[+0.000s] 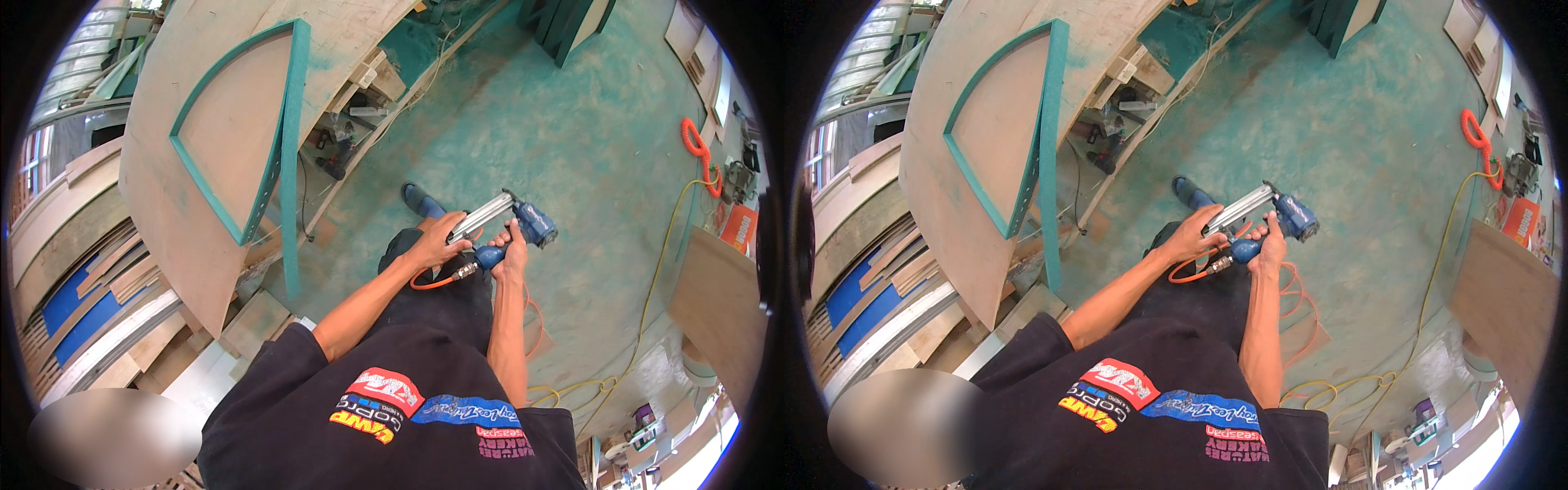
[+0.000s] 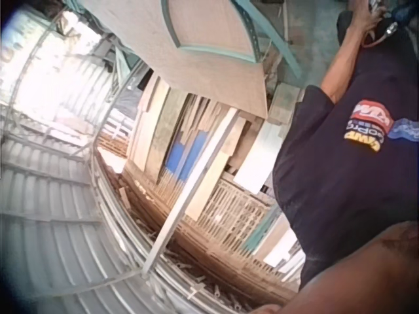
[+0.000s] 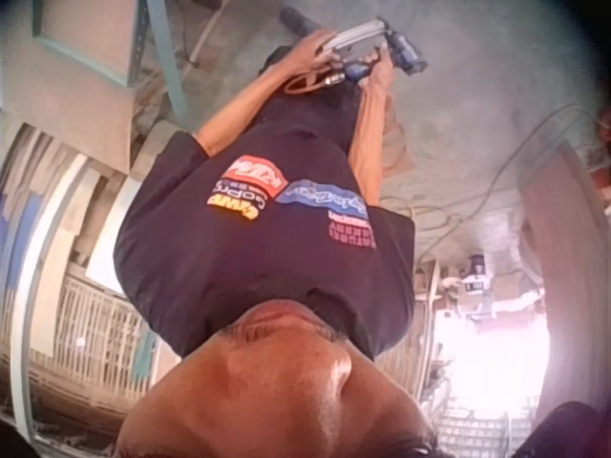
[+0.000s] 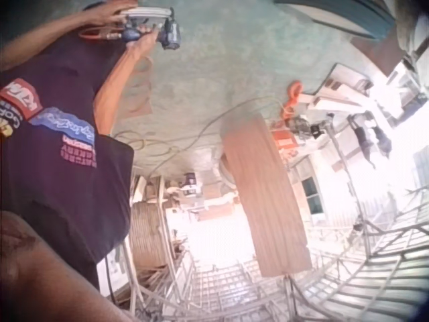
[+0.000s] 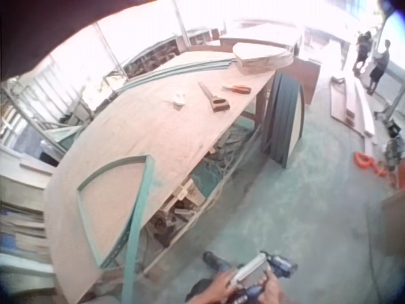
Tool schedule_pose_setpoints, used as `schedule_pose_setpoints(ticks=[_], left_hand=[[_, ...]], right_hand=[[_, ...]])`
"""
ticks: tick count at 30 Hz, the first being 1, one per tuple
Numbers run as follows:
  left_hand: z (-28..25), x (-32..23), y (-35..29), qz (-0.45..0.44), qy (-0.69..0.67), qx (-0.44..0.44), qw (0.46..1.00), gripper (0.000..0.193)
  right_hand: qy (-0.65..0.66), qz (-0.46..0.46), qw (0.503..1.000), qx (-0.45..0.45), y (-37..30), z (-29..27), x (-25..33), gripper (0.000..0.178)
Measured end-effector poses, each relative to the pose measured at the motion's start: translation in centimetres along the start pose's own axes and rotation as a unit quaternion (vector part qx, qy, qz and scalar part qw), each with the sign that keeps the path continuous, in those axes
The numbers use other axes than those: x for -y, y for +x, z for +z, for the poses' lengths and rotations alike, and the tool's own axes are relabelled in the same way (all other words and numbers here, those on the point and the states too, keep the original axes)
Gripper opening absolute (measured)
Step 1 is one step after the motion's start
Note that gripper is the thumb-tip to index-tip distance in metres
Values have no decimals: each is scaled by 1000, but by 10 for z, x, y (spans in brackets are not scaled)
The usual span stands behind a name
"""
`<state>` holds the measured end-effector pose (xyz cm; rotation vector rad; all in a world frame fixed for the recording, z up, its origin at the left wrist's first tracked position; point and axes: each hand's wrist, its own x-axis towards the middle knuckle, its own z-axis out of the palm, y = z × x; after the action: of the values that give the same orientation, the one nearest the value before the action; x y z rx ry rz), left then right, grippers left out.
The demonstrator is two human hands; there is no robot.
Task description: The person attaches a curved wooden trim piece to a larger wooden panel using a pneumatic nail gun and then aligns additional wood components.
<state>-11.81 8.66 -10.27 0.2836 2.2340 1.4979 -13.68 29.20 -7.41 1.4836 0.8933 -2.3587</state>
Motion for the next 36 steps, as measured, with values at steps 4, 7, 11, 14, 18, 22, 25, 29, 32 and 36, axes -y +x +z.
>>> schedule_pose_setpoints(ticks=[4, 7, 11, 14, 18, 22, 25, 29, 32, 36], left_hand=[[0, -14, 1, 12, 7, -4, 1000, 97], [8, 0, 11, 27, 57, -25, 998, 98], [27, 24, 15, -83, 110, -81, 987, 77], [19, 73, 6, -110, 145, -186, 965, 55], [-19, 131, -17, -258, 118, -138, 949, 45], [-55, 198, 0, -282, -5, -245, 927, 38], [-96, 277, 51, -298, 55, -314, 899, 33], [-142, 386, 157, -315, 203, -368, 851, 27], [-162, 442, 247, -316, 325, -354, 818, 33], [-164, 442, 282, -428, 344, -302, 779, 44]], right_hand=[[56, 29, 998, 29, 20, -21, 2, 25], [82, 31, 996, 19, 44, -45, -11, 23], [72, 45, 996, -21, 77, -47, -20, 21], [62, -2, 997, -50, 116, -48, -35, 20], [42, -57, 993, -97, 163, -46, -47, 20], [61, -107, 980, -156, 206, -41, -57, 19], [63, -134, 973, -178, 238, -57, -61, 21], [41, -155, 966, -201, 266, -63, -65, 23], [71, -133, 969, -198, 301, -93, -78, 21], [82, -113, 969, -203, 317, -132, -84, 20]])
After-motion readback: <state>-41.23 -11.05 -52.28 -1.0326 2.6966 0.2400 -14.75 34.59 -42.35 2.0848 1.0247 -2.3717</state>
